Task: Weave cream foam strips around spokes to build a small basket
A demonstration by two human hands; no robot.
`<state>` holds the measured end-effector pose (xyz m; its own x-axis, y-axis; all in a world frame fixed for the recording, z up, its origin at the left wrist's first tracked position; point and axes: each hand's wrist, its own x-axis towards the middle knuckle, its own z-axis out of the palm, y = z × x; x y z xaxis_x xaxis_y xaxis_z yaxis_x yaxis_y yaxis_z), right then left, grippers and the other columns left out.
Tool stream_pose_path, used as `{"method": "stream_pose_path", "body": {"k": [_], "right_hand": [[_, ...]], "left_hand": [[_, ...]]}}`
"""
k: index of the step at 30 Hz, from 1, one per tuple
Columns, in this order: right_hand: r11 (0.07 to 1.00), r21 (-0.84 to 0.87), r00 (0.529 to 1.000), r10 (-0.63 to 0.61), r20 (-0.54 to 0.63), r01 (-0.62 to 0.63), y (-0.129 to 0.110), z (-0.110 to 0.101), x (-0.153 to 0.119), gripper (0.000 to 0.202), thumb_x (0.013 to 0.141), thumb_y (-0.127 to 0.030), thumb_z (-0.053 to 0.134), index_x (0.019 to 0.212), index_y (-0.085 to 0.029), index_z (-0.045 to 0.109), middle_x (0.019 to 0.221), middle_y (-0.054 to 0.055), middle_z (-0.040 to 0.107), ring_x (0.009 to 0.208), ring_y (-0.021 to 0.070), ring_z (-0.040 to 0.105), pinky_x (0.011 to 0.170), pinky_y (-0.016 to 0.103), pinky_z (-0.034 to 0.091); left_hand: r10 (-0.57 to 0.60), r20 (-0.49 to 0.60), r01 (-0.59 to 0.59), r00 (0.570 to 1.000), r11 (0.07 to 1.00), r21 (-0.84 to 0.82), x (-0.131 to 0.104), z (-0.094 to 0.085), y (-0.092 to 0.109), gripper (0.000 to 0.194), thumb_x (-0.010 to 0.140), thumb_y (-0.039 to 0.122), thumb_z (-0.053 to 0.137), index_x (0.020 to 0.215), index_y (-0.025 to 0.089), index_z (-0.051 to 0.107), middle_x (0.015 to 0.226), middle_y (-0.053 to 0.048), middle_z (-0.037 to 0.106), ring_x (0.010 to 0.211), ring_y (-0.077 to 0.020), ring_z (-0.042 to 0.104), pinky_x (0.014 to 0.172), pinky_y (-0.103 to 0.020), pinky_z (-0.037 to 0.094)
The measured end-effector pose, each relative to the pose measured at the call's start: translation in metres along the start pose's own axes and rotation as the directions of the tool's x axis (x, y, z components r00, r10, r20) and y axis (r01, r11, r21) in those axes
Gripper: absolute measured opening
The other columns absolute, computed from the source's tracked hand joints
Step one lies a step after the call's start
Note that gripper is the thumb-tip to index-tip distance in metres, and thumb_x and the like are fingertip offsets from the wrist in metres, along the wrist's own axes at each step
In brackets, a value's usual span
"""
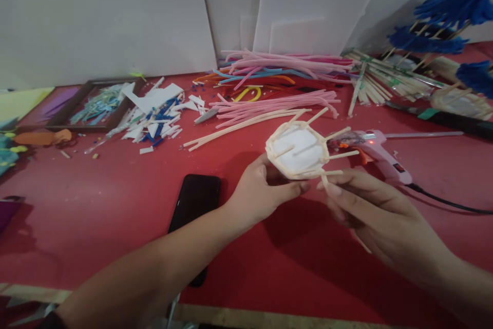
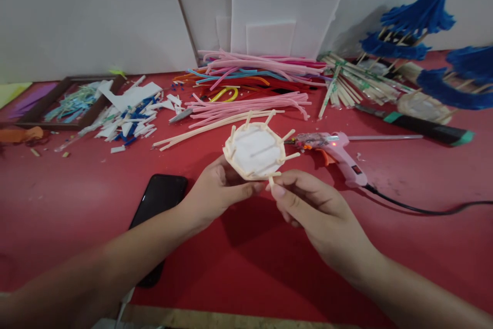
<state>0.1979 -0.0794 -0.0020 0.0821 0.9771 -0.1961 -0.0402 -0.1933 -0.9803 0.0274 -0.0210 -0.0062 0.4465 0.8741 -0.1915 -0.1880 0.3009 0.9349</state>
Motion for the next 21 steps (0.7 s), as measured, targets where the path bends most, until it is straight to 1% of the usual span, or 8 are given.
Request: {"method": "stream_pose_path", "body": {"k": [2, 4, 8, 11, 13, 15, 18, 21], "right_hand": [[0.997, 0.071, 0.999, 0.038, -0.017, -0.037, 0.000, 0.001, 0.001, 0.042, 0.065, -0.061, 0.085, 0.080, -0.024, 0.071, 0.049, -0.006, 0.047, 0.046, 0.0084, 0.041, 0.042, 0.022, 0.034], [0.995, 0.090, 0.999, 0.052, -0.006, -0.051, -0.001, 0.002, 0.002, 0.043, 0.063, -0.060, 0.086, 0.077, -0.023, 0.070, 0.046, -0.007, 0.042, 0.044, 0.0073, 0.036, 0.040, 0.022, 0.031], [0.999, 0.012, 0.998, 0.051, 0.029, -0.052, -0.007, 0.003, 0.003, 0.047, 0.063, -0.064, 0.083, 0.074, -0.021, 0.070, 0.045, -0.007, 0.039, 0.042, 0.0066, 0.033, 0.038, 0.022, 0.028], [0.998, -0.040, 0.997, 0.055, 0.061, -0.053, -0.007, 0.000, 0.006, 0.047, 0.065, -0.065, 0.082, 0.075, -0.020, 0.071, 0.052, -0.003, 0.052, 0.043, 0.0082, 0.043, 0.040, 0.024, 0.036], [0.995, -0.058, 0.991, 0.090, 0.094, -0.084, -0.005, -0.002, 0.008, 0.045, 0.067, -0.062, 0.082, 0.078, -0.020, 0.072, 0.060, 0.001, 0.061, 0.047, 0.0099, 0.050, 0.043, 0.025, 0.040], [0.992, -0.040, 0.988, 0.121, 0.091, -0.118, -0.004, -0.005, 0.009, 0.044, 0.066, -0.060, 0.083, 0.080, -0.019, 0.073, 0.063, 0.001, 0.062, 0.046, 0.0081, 0.046, 0.041, 0.024, 0.035], [0.984, 0.049, 0.984, 0.170, 0.054, -0.172, -0.004, -0.008, 0.010, 0.044, 0.063, -0.058, 0.086, 0.079, -0.019, 0.075, 0.055, -0.004, 0.050, 0.043, 0.0038, 0.030, 0.039, 0.022, 0.021], [0.977, 0.076, 0.980, 0.197, 0.022, -0.198, -0.006, -0.009, 0.009, 0.043, 0.059, -0.059, 0.088, 0.074, -0.021, 0.076, 0.049, -0.006, 0.043, 0.045, 0.0041, 0.024, 0.041, 0.023, 0.016]], "left_hand": [[0.012, 0.007, -0.012, 1.000, 1.000, 0.020, -0.001, 0.000, -0.001, 0.054, 0.065, 0.014, 0.084, 0.116, 0.017, 0.066, 0.122, -0.015, 0.076, 0.110, -0.0276, 0.074, 0.092, -0.040, 0.061], [0.031, 0.008, -0.031, 0.999, 0.999, 0.024, -0.001, 0.000, -0.002, 0.056, 0.064, 0.016, 0.085, 0.117, 0.018, 0.066, 0.121, -0.015, 0.076, 0.108, -0.0272, 0.074, 0.090, -0.039, 0.061], [0.032, 0.027, -0.033, 0.999, 0.999, 0.033, -0.002, 0.000, 0.000, 0.045, 0.069, 0.027, 0.086, 0.109, 0.015, 0.071, 0.117, -0.015, 0.077, 0.107, -0.0283, 0.075, 0.091, -0.040, 0.061], [0.018, 0.045, -0.021, 0.999, 0.999, 0.048, -0.002, 0.000, 0.002, 0.041, 0.070, 0.032, 0.086, 0.105, 0.015, 0.073, 0.117, -0.015, 0.077, 0.108, -0.0281, 0.074, 0.094, -0.039, 0.059], [0.008, 0.040, -0.010, 0.999, 0.999, 0.048, -0.002, -0.001, 0.002, 0.040, 0.070, 0.034, 0.086, 0.102, 0.015, 0.074, 0.118, -0.014, 0.077, 0.109, -0.0277, 0.074, 0.095, -0.039, 0.059], [0.007, 0.025, -0.008, 1.000, 0.999, 0.048, -0.002, -0.001, 0.000, 0.039, 0.069, 0.035, 0.086, 0.100, 0.015, 0.074, 0.117, -0.014, 0.078, 0.109, -0.0276, 0.074, 0.096, -0.039, 0.059], [0.022, 0.002, -0.022, 1.000, 0.998, 0.062, -0.001, 0.000, -0.002, 0.039, 0.068, 0.036, 0.087, 0.099, 0.015, 0.074, 0.114, -0.014, 0.079, 0.108, -0.0288, 0.075, 0.096, -0.042, 0.059], [0.048, 0.009, -0.049, 0.999, 0.990, 0.130, -0.001, 0.003, -0.004, 0.038, 0.071, 0.032, 0.084, 0.104, 0.017, 0.075, 0.116, -0.013, 0.078, 0.112, -0.0294, 0.073, 0.098, -0.042, 0.059]]}}
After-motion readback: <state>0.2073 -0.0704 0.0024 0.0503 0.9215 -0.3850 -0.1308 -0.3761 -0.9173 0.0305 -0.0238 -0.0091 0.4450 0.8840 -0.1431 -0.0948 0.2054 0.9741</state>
